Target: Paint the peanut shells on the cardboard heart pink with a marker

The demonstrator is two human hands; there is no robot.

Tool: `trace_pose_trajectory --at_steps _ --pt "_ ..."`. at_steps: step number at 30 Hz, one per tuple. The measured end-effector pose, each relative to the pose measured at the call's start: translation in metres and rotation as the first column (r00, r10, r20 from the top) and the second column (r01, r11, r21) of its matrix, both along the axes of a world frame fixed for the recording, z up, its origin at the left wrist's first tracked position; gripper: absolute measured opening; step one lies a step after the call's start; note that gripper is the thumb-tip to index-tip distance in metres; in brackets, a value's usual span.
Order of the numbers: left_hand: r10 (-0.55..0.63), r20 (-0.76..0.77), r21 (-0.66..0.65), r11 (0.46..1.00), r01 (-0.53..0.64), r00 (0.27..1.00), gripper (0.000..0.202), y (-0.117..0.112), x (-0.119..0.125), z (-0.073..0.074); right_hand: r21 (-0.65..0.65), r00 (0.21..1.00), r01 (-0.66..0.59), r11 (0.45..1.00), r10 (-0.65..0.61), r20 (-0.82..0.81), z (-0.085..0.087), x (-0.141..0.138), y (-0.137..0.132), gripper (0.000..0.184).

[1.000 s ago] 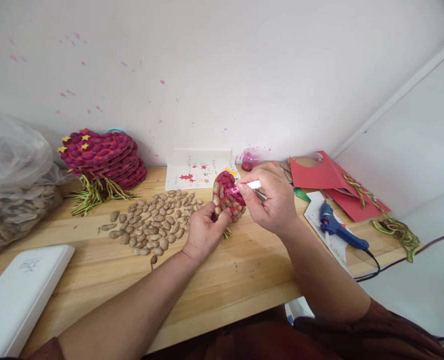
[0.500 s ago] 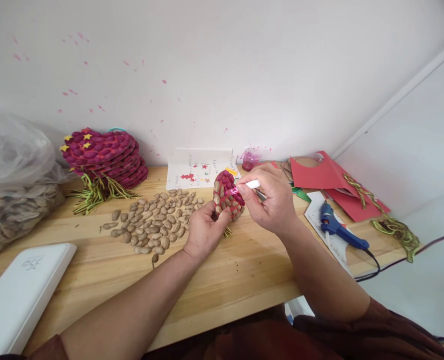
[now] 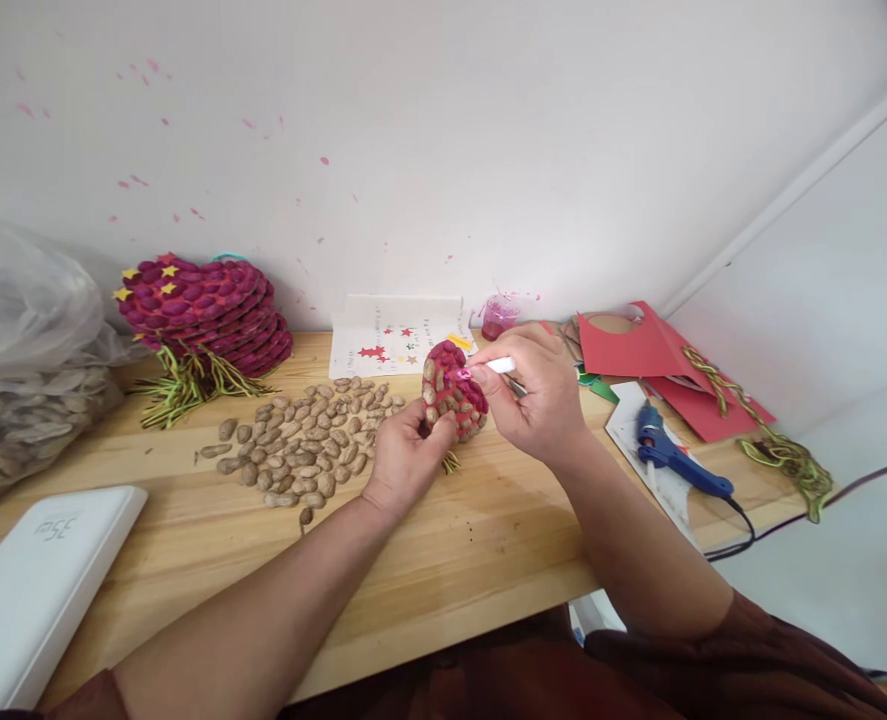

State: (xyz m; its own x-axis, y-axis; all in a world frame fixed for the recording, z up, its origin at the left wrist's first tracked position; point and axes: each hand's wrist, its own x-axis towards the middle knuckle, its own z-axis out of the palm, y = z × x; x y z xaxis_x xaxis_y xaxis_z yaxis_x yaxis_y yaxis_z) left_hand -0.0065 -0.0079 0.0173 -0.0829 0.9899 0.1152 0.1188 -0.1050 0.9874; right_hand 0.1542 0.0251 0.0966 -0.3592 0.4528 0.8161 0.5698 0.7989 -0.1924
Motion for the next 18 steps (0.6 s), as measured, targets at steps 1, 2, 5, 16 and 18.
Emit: trace_pose_trajectory --at_steps 1,2,5,16,18 --pt "-0.006 0.002 -0.001 1.0 0.006 1.0 0.025 0.0003 -0.0003 -0.0014 0.013 1.0 0.011 1.0 -0.011 0.002 -0.0003 0.0002 0.0006 0.008" --pt "-0.013 0.006 -0.001 1.0 0.013 1.0 0.025 0.0006 -0.0005 -0.0028 0.025 1.0 0.02 1.0 -0.02 0.001 -0.0005 0.0004 0.0011 0.008" --pt "-0.024 0.008 0.006 1.0 0.024 1.0 0.024 0.0007 -0.0008 -0.005 0.036 1.0 0.022 0.999 -0.022 0.004 -0.0006 0.0004 0.0009 0.008" --pt "-0.012 -0.03 0.004 1.0 0.013 0.999 0.026 -0.0006 -0.0001 0.0028 -0.039 1.0 0.013 0.999 -0.013 0.0 -0.0008 -0.0002 -0.0014 0.009" --pt "-0.014 -0.033 -0.002 1.0 0.014 0.999 0.026 -0.0007 0.0002 0.0026 -0.026 1.0 0.02 0.999 -0.02 -0.005 -0.0011 -0.0003 -0.0012 0.009"
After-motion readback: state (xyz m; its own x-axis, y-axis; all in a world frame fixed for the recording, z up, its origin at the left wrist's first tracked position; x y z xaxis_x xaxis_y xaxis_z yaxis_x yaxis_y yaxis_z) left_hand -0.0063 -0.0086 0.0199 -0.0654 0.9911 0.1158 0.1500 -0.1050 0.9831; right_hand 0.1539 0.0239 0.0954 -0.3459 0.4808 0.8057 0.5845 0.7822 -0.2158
